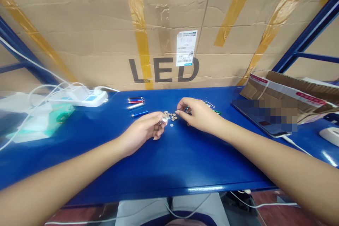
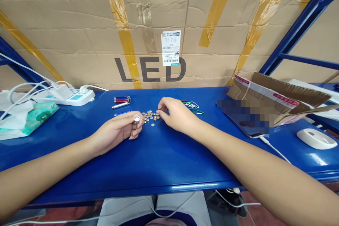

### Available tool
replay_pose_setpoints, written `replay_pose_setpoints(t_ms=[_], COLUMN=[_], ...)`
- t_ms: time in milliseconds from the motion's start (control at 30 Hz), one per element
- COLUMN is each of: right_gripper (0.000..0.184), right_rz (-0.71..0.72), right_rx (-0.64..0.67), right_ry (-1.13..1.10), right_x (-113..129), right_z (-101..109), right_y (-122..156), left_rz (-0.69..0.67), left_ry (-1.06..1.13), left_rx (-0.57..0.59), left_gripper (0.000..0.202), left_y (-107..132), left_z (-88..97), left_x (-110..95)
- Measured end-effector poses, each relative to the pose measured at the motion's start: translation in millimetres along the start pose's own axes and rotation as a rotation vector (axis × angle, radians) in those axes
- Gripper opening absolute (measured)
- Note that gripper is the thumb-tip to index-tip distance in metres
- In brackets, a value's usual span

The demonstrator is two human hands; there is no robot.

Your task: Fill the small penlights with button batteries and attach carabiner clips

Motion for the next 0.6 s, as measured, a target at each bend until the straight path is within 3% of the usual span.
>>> replay_pose_setpoints(t_ms=[100, 367, 600], right_gripper=[0.004, 0.007, 0.005], right_rz=[0.055, 0.294, 0.35], right_rx=[-0.057, -0.194, -0.238], right_ry=[-0.121, -0.164, -0.134], right_x=[13, 41, 48], right_z=[4, 13, 13], right_y=[3, 15, 22], left_rz=[0.006, 0.021, 0.025], left_ry=[0.012, 0.023, 0.033], left_rx=[-0.008, -0.025, -0.019], left_gripper=[0.02, 0.019, 0.02], left_y=[0, 0, -1], left_z=[-1.0, -3.1, -2.8], left_x=[0, -1, -1])
Point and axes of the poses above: each hand's wrist, its own y-axis away from the middle knuckle, its own z-axis out of the back of the hand, x = y × z, the point moved 6 cm from there along -y, towards the middle knuckle, and after that the axes turned 2 degrees about x, right-handed, at the moved point
